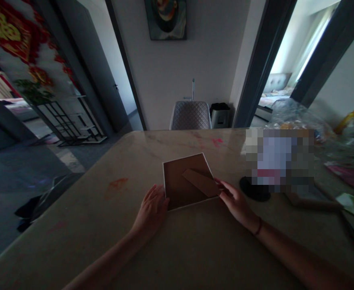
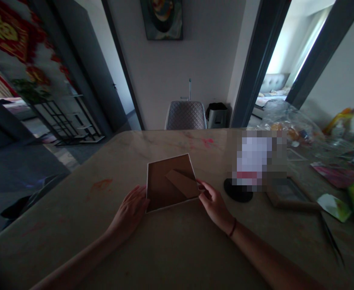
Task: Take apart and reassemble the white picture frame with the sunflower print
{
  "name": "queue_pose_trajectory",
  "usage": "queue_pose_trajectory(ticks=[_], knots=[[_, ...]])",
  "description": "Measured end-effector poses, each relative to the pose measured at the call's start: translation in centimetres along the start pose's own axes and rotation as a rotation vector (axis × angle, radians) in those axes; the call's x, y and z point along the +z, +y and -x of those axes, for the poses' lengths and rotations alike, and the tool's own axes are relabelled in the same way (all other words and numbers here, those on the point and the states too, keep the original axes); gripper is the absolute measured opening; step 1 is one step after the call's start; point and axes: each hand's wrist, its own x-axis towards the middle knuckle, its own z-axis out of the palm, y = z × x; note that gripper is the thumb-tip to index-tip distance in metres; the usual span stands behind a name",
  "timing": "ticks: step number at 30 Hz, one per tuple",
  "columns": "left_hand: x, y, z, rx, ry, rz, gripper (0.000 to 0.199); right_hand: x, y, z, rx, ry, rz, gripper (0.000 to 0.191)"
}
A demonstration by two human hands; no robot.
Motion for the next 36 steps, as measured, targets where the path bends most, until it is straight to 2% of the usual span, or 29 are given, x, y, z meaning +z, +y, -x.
queue_pose_trajectory(ticks=[2,7,10,14,16,19,25,30,33,36], knots=[[0.1,0.1,0.1,0.013,0.012,-0.037,0.040,0.0,0.2,-0.1,0.021,0.013,0.006,0.041],[-0.1,0.6,0.2,0.036,-0.137,-0.055,0.054,-0.1,0.8,-0.4,0.055,0.013,0.002,0.043],[-0.3,0.7,0.2,0.047,-0.148,-0.085,0.062,-0.1,0.9,-0.4,0.032,0.003,0.012,0.042],[-0.6,0.9,0.3,0.112,-0.076,-0.100,0.047,0.0,0.4,-0.2,0.022,-0.012,0.037,0.039],[-0.8,1.1,0.3,0.182,-0.040,-0.087,0.034,0.0,-0.1,0.1,0.023,-0.046,0.066,0.038],[-1.1,1.6,0.3,0.311,-0.048,-0.034,0.022,0.1,-0.7,0.4,0.014,-0.112,0.121,0.036],[-1.0,1.8,0.6,0.342,-0.058,0.029,0.019,0.3,-0.9,0.7,-0.097,-0.127,0.218,0.038],[-0.9,1.7,0.5,0.356,-0.047,0.057,0.020,0.3,-0.2,0.7,-0.316,-0.080,0.373,0.045],[-1.0,1.9,0.5,0.343,-0.051,0.066,0.021,0.3,-0.2,0.9,-0.413,-0.136,0.485,0.048],[-1.1,2.0,0.5,0.324,-0.075,0.079,0.021,0.4,-0.5,1.2,-0.428,-0.214,0.578,0.047]])
